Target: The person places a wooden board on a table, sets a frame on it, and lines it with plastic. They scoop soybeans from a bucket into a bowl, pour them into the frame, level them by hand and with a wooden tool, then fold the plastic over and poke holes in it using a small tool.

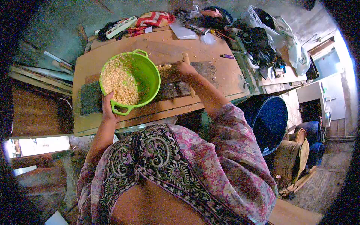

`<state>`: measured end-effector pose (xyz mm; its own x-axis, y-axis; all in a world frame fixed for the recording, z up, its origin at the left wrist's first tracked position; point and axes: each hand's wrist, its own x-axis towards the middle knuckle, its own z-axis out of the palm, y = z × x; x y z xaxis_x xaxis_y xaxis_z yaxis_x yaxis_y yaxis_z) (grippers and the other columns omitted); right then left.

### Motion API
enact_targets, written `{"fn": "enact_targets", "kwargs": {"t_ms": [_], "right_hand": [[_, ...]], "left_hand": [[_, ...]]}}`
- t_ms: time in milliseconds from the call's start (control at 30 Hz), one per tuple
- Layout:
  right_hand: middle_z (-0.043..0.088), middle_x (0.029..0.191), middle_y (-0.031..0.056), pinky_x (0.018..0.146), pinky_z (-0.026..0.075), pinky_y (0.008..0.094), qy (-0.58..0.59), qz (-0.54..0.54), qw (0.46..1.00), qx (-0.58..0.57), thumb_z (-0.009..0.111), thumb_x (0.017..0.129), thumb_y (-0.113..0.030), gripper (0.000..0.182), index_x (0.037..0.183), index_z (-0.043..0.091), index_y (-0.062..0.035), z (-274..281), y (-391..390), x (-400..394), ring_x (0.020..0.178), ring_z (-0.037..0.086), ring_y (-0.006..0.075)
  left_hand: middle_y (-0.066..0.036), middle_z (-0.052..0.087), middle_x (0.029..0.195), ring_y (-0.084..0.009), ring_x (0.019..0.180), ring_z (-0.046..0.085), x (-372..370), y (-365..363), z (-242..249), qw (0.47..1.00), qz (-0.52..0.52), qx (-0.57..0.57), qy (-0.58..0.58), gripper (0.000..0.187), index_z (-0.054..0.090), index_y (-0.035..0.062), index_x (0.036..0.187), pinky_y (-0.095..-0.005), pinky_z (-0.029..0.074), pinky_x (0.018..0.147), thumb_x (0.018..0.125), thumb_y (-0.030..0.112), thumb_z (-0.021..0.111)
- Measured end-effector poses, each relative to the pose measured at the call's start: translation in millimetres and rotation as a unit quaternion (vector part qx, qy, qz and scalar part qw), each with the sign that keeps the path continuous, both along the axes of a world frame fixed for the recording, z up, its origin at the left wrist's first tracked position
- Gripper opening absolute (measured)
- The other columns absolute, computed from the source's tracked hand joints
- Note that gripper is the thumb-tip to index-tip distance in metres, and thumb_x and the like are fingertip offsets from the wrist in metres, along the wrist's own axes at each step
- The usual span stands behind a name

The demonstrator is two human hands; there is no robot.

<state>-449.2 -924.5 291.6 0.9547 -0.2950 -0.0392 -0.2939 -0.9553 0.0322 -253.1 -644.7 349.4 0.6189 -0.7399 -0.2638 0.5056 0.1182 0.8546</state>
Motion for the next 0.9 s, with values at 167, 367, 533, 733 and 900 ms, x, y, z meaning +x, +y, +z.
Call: {"fn": "enact_targets", "kwargs": {"t_ms": [167,367,533,733,900], "right_hand": [[0.06,0.085,0.0101,0.08,0.04,0.044,-0.061,0.029,0.992,-0.106,0.053,0.07,-0.021,0.02,0.084,0.06,-0.0086,16.2,-5.0,-9.5,0.077,0.057,0.0277],[0.06,0.09,0.0115,0.073,0.045,0.0285,-0.381,-0.037,0.67,0.636,0.056,0.077,-0.016,0.021,0.094,0.058,-0.0042,140.9,85.4,39.5,0.077,0.057,0.0151],[0.058,0.083,0.012,0.07,0.043,0.0276,-0.259,-0.055,0.936,0.233,0.048,0.081,-0.017,0.023,0.091,0.056,0.0011,114.8,106.5,62.6,0.076,0.055,0.0161],[0.058,0.078,0.0161,0.061,0.045,0.0336,-0.338,-0.38,0.858,0.067,0.057,0.074,-0.017,0.021,0.089,0.056,-0.0021,83.5,32.1,-49.4,0.071,0.057,0.023],[0.057,0.063,0.0123,0.055,0.046,0.0362,-0.072,-0.468,0.864,0.174,0.054,0.076,-0.02,0.021,0.083,0.056,-0.0003,29.6,56.7,-58.5,0.06,0.057,0.0217]], "left_hand": [[-0.011,0.051,0.102,-0.0273,0.09,0.053,-3.7,-0.8,7.5,1.0,0.014,-0.004,-0.023,0.054,0.039,0.007,0.115,-0.0404,0.045,0.076,0.069,0.031,0.054],[-0.011,0.052,0.101,-0.0266,0.09,0.053,-1.0,-0.3,12.8,0.999,-0.003,0.03,0.015,0.049,0.043,0.0058,0.11,-0.0398,0.044,0.078,0.069,0.031,0.054],[-0.01,0.047,0.101,-0.0209,0.091,0.051,2.0,-11.3,33.3,0.998,-0.009,0.002,0.06,0.044,0.042,0.0105,0.109,-0.0373,0.044,0.075,0.071,0.029,0.053],[-0.013,0.041,0.11,-0.0291,0.105,0.042,71.0,-64.0,58.0,0.997,0.041,0.019,0.065,0.05,0.038,0.009,0.112,-0.0507,0.036,0.084,0.07,0.033,0.053],[-0.012,0.037,0.119,-0.0315,0.111,0.037,122.0,-126.9,55.6,0.999,0.012,0.023,0.039,0.057,0.033,0.0114,0.12,-0.0547,0.027,0.09,0.071,0.036,0.047]]}}
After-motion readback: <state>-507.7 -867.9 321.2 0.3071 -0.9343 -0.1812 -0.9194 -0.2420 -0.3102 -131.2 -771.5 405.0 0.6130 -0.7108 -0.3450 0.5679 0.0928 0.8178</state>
